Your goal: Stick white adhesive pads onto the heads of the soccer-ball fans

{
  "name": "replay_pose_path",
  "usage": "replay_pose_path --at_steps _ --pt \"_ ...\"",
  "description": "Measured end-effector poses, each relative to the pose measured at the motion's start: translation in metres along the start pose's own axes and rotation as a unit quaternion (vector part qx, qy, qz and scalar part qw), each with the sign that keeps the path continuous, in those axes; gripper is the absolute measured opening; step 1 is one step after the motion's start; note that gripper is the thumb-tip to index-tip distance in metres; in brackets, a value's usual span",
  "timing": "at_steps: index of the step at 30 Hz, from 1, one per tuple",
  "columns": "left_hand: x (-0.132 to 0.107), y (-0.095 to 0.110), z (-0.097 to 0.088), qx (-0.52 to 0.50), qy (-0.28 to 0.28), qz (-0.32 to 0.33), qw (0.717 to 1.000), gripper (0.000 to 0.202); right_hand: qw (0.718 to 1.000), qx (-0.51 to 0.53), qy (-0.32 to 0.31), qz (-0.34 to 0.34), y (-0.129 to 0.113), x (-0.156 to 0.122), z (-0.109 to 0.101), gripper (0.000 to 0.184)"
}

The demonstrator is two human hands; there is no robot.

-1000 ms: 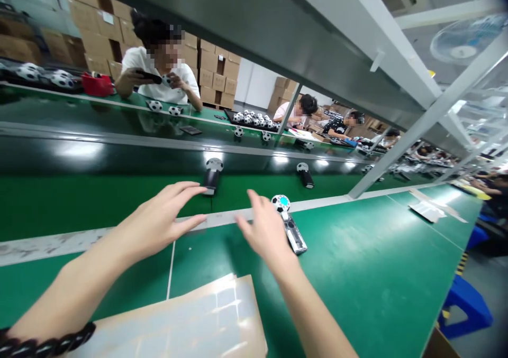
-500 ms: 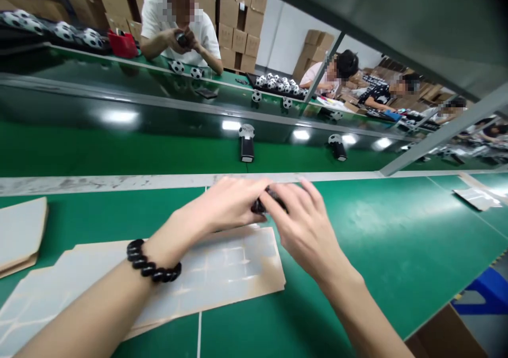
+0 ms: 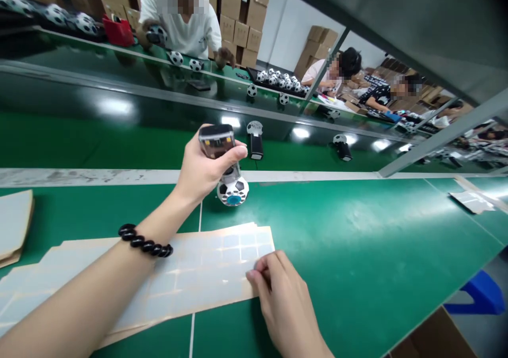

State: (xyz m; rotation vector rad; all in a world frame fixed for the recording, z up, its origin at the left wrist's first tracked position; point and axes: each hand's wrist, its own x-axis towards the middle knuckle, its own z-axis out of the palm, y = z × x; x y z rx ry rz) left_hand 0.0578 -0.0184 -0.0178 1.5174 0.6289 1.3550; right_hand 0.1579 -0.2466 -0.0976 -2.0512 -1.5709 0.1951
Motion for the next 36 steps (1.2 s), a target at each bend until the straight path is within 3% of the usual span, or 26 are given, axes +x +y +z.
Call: replay_pose_path --at_steps 4,6,10,16,19,23,28,32,36 --pt "-0.002 0.015 -0.001 0.073 0.009 0.099 0.992 0.034 1.0 0.017 -0.003 0.008 0.002 0.002 0.001 0.011" --pt "-0.005 0.018 -0.001 0.094 -0.004 0.122 0.988 0.037 1.0 0.023 -0.012 0.013 0.002 0.003 0.0 0.011" --pt "-0.012 0.017 0.002 0.047 -0.074 0.098 0.991 0.057 0.998 0.041 -0.028 0.036 0.002 0.003 -0.001 0.009" --pt "-0.022 0.01 0.006 -0.003 -0.096 0.064 0.993 0.038 0.986 0.128 -0.077 0.075 0.007 0.006 -0.005 0.008" --pt "-0.028 0.007 0.007 0.006 -0.1 0.082 0.992 0.036 0.962 0.227 -0.128 0.085 0.01 0.015 -0.02 0.028" --pt "-0.035 0.003 0.01 0.056 -0.129 0.134 0.981 0.041 0.921 0.344 -0.158 0.094 0.005 0.042 -0.063 0.048" --pt "-0.033 0.008 0.008 0.184 -0.1 0.31 0.927 0.037 0.888 0.441 -0.096 0.088 -0.038 0.085 -0.108 0.035" --pt "-0.022 0.028 -0.006 0.242 -0.067 0.403 0.88 0.032 0.882 0.471 -0.022 0.018 -0.079 0.109 -0.116 0.02" --pt "-0.013 0.049 -0.018 0.31 -0.025 0.44 0.843 0.03 0.889 0.458 -0.007 -0.011 -0.098 0.122 -0.115 0.014"
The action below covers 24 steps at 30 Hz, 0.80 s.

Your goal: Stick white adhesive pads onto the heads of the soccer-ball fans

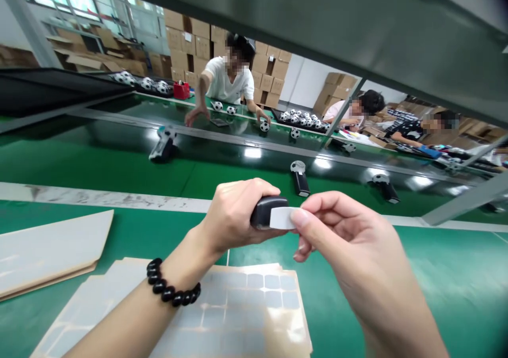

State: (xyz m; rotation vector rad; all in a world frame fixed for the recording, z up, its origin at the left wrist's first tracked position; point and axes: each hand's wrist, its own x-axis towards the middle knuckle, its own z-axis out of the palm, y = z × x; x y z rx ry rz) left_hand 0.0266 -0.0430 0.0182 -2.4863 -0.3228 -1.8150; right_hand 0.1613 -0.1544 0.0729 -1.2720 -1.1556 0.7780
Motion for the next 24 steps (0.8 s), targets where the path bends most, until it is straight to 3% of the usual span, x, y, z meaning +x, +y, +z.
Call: replay_pose_path --at_steps 5,24 --pt "0.008 -0.0004 -0.0077 0.039 0.005 0.019 0.999 0.027 1.0 0.003 -0.017 -0.024 -0.0026 0.0057 0.005 0.013" --pt "0.0087 -0.0004 -0.0083 0.031 -0.004 0.044 0.999 0.023 0.999 0.019 -0.026 0.021 -0.0013 0.0058 0.0034 0.011"
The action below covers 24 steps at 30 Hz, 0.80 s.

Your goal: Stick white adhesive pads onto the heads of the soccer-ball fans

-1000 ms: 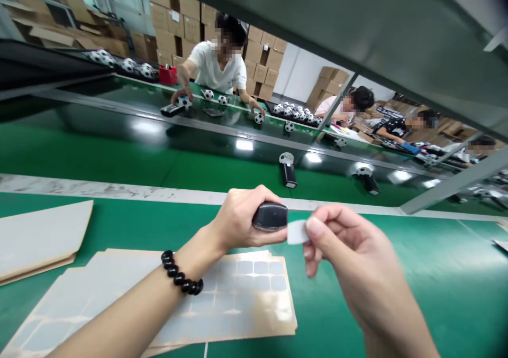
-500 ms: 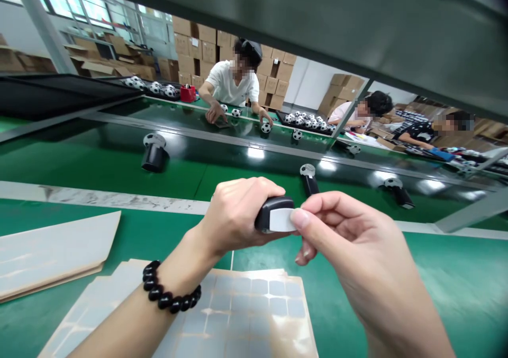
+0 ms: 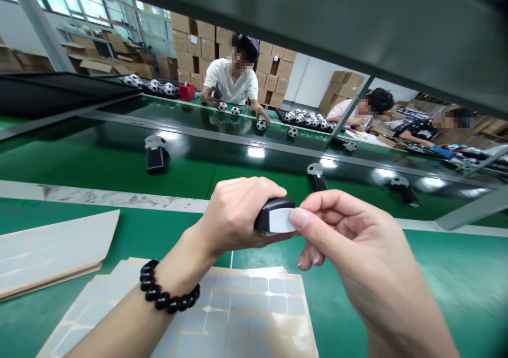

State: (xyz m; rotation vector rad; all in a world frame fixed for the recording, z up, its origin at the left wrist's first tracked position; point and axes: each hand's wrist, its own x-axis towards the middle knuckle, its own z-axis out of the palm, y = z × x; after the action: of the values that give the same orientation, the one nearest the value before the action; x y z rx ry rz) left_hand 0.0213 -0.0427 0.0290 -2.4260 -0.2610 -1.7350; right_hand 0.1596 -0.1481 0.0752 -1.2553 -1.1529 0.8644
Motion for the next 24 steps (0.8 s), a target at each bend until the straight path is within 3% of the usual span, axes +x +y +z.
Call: replay_pose_path --at_steps 12,17,19,22,24 --pt "0.001 0.001 0.0 -0.015 -0.004 -0.005 1.0 0.027 1.0 0.0 0.009 -0.004 -0.001 0.0 0.001 0.011" --pt "0.0 -0.002 0.0 -0.012 -0.012 -0.002 1.0 0.029 0.994 -0.086 -0.026 -0.069 -0.002 -0.001 -0.002 0.014" --pt "-0.001 -0.003 -0.001 -0.018 -0.012 0.0 1.0 0.029 0.98 -0.166 0.021 -0.108 -0.003 -0.004 -0.004 0.021" --pt "-0.004 -0.003 -0.005 -0.061 0.014 -0.001 0.998 0.037 0.934 -0.278 0.181 -0.134 -0.003 -0.009 -0.005 0.027" --pt "-0.006 -0.001 -0.005 -0.112 0.034 -0.017 0.993 0.044 0.933 -0.273 0.189 -0.14 -0.002 -0.01 -0.004 0.027"
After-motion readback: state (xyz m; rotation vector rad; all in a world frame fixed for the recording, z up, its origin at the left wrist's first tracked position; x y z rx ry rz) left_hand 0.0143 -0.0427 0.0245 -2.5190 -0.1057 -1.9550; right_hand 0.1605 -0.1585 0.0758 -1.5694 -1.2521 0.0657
